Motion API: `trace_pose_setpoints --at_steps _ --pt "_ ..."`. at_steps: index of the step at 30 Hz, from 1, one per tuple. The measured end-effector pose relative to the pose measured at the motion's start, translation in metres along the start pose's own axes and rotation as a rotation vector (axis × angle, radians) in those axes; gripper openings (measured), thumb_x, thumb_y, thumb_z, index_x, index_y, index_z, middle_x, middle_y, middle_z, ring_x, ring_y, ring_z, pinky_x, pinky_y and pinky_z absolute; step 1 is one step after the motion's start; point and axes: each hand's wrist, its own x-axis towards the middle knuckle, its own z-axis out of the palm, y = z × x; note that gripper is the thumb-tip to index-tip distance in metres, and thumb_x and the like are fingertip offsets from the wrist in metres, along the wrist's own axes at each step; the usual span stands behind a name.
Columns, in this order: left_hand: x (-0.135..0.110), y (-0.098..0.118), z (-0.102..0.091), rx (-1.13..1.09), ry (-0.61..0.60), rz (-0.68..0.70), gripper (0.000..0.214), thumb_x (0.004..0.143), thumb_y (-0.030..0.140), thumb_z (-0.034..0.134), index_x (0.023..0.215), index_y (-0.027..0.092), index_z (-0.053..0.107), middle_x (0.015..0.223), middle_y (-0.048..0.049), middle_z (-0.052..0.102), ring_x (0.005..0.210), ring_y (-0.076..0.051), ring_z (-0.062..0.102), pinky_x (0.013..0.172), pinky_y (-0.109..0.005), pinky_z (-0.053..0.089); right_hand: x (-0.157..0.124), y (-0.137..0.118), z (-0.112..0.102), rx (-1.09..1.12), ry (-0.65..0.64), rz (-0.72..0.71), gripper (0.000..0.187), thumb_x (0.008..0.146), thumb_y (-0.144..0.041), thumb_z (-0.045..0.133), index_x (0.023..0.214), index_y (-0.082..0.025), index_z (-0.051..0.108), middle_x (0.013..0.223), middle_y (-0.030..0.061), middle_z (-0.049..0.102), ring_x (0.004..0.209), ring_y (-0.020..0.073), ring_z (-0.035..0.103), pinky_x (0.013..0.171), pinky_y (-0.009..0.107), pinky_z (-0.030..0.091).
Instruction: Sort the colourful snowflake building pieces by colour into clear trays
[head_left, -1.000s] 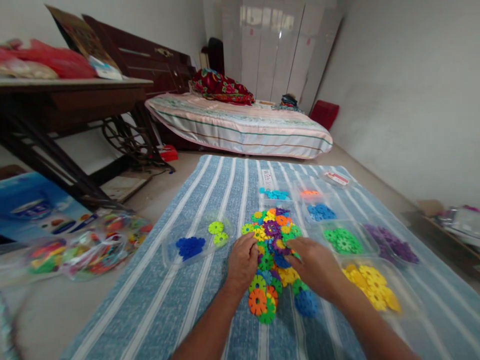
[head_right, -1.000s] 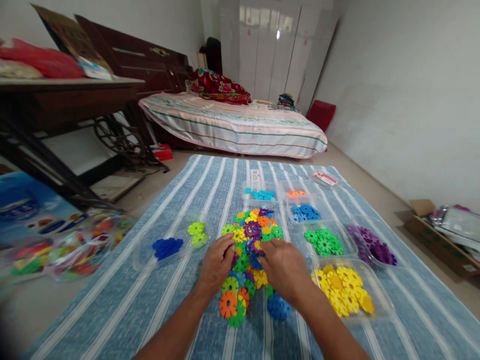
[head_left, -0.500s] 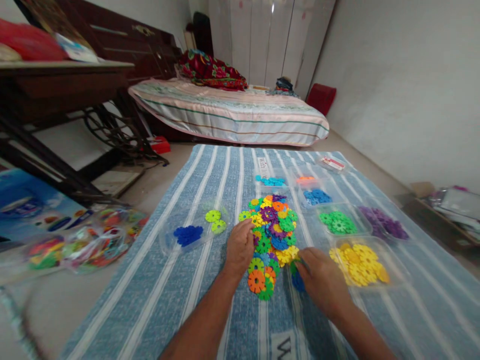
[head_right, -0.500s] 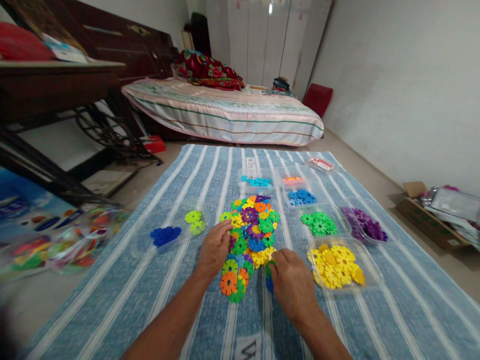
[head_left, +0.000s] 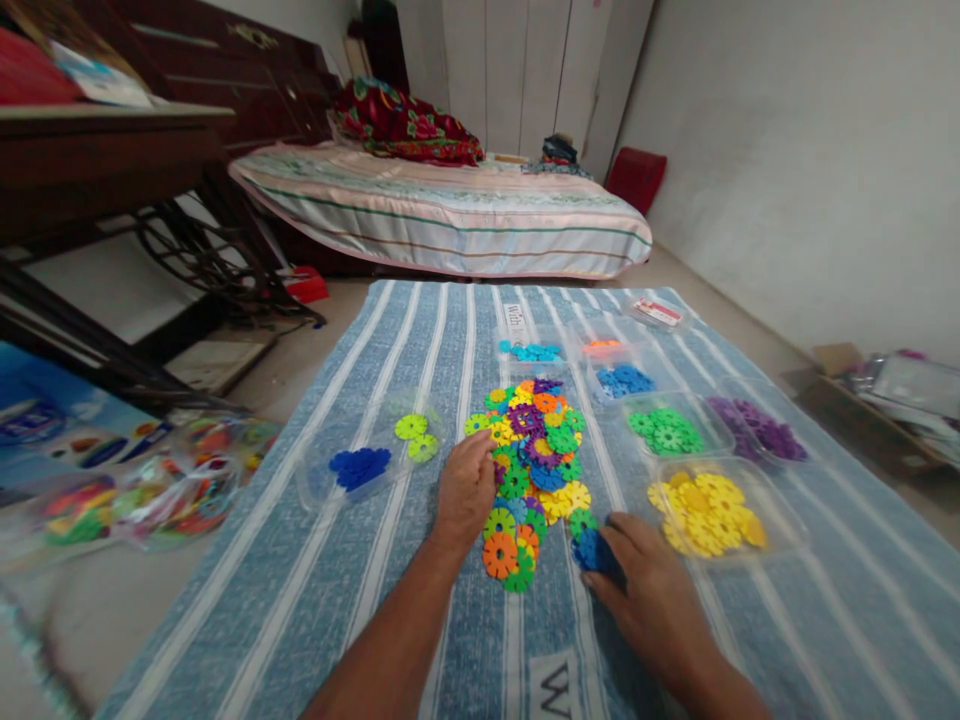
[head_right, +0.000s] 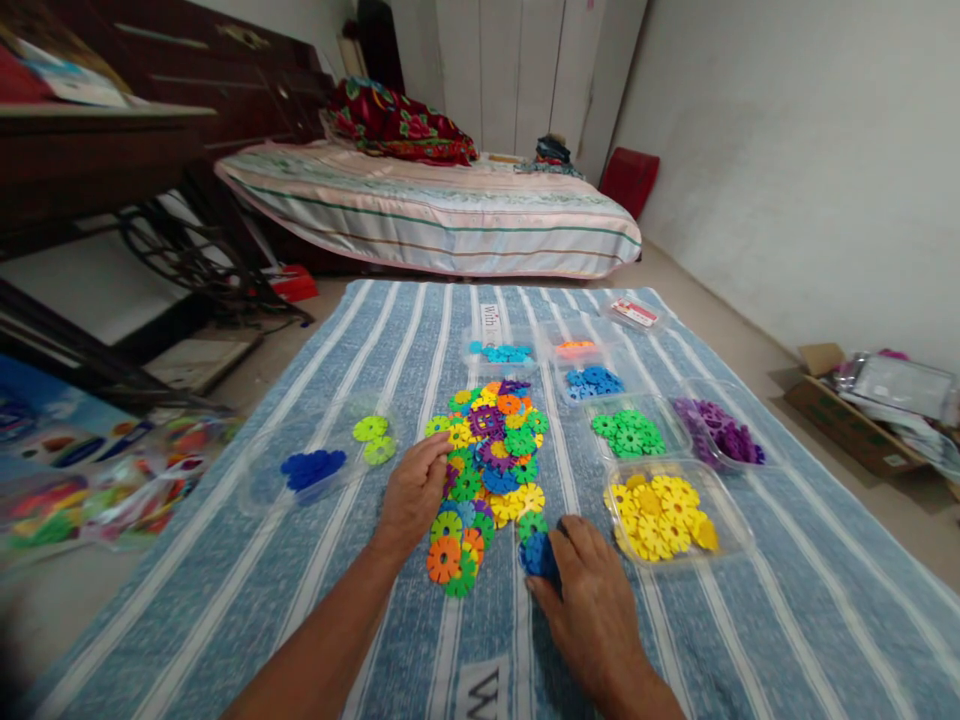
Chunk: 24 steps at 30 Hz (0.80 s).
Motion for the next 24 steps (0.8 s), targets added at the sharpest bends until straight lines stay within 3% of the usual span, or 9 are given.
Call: trace_pose_setpoints --at_steps 8,15,17,20,24 --pt "0.0 -0.002 0.001 -0.003 0.009 0.003 0.026 0.084 0.016 0.042 0.094 0.018 0.065 0.111 -0.0071 0.067 0.107 -0.02 0.06 0.096 -0.042 0.049 0.003 0.009 0.003 0.069 0.001 -0.03 0.037 0.073 -0.024 0.062 0.109 -0.02 0.061 0.118 0.0101 0.063 0.11 0.0279 0.058 0.095 0.045 0.047" --pt "0.0 -0.003 0.0 -0.007 0.006 -0.006 0.025 0.084 0.018 0.043 0.094 0.019 0.065 0.11 -0.0071 0.067 0.106 -0.02 0.061 0.095 -0.042 0.049 0.011 0.018 -0.002 0.15 -0.09 -0.091 0.036 0.08 -0.026 0.055 0.116 -0.024 0.057 0.108 0.006 0.068 0.096 0.0216 0.065 0.081 0.034 0.055" --pt "0.0 -0.003 0.0 -0.003 0.004 -0.002 0.025 0.084 0.017 0.043 0.094 0.019 0.065 0.11 -0.0068 0.067 0.105 -0.02 0.061 0.095 -0.042 0.049 0.026 0.019 -0.015 0.154 -0.045 -0.088 0.034 0.083 -0.03 0.052 0.117 -0.024 0.056 0.108 0.0061 0.068 0.096 0.0215 0.065 0.081 0.034 0.054" --pt "0.0 -0.003 0.0 0.008 0.001 0.006 0.025 0.084 0.016 0.042 0.094 0.019 0.065 0.111 -0.0065 0.067 0.106 -0.019 0.061 0.096 -0.041 0.049 0.071 0.025 -0.048 0.107 0.142 -0.035 0.035 0.086 -0.035 0.048 0.117 -0.021 0.055 0.112 0.01 0.065 0.104 0.0244 0.061 0.087 0.038 0.05" --pt "0.0 -0.002 -0.001 0.018 0.0 -0.001 0.025 0.085 0.018 0.042 0.094 0.018 0.065 0.112 -0.0077 0.067 0.107 -0.02 0.06 0.096 -0.041 0.049 0.132 0.036 -0.085 -0.04 0.364 0.139 0.055 0.085 -0.042 0.049 0.131 -0.013 0.044 0.119 0.0185 0.059 0.104 0.0312 0.059 0.084 0.045 0.049"
